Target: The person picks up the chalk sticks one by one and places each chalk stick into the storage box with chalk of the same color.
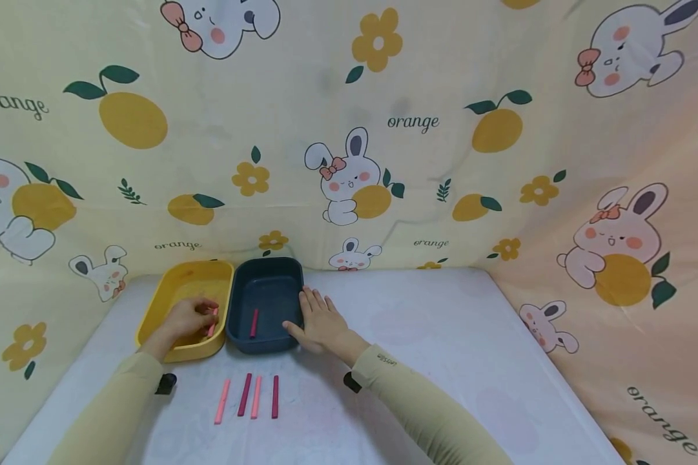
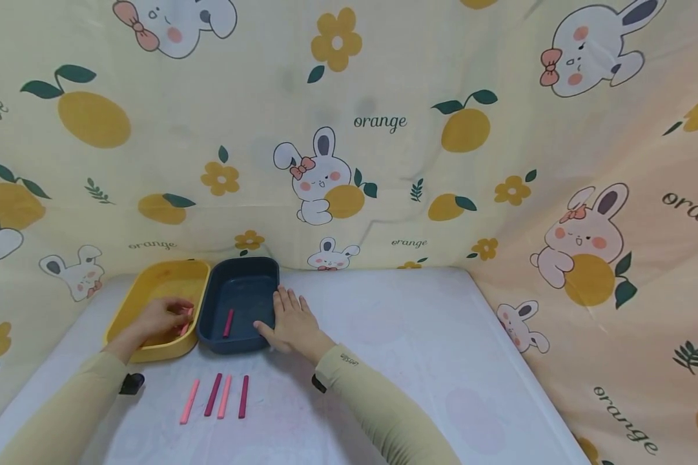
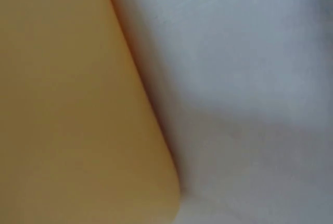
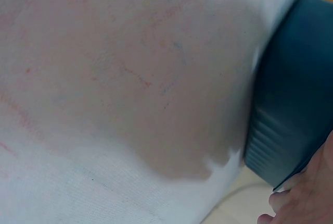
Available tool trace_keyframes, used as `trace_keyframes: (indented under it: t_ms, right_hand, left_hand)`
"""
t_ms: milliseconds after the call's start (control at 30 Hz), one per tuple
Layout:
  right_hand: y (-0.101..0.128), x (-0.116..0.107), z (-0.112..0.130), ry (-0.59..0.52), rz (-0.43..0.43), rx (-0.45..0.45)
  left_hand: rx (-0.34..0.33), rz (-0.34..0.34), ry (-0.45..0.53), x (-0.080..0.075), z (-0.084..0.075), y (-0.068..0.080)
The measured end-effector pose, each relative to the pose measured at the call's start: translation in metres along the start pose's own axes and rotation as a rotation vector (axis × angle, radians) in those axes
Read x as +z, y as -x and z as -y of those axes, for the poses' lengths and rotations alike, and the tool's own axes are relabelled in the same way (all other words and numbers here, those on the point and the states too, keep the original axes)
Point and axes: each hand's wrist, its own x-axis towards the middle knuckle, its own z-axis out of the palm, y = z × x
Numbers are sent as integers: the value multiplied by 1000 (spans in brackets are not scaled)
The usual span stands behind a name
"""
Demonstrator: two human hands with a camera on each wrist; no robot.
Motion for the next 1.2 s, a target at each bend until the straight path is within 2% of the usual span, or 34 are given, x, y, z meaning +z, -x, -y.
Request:
trace_keyframes:
  t_ms: [367,900,1067,1200]
  right_hand:
    - [-2,0,2,2,13,8]
    - [-2,1,0,8,19,11]
    - [-1,0,0,3,10,13]
    - [-1,1,0,1,7,8]
  left_hand:
    - [-31,18,-7,-1,-7,6]
    - [10,0,-1,-6,0,5]
    - [10,-1,27,-8,-4,9]
    - [26,-9,10,-9,-7,16]
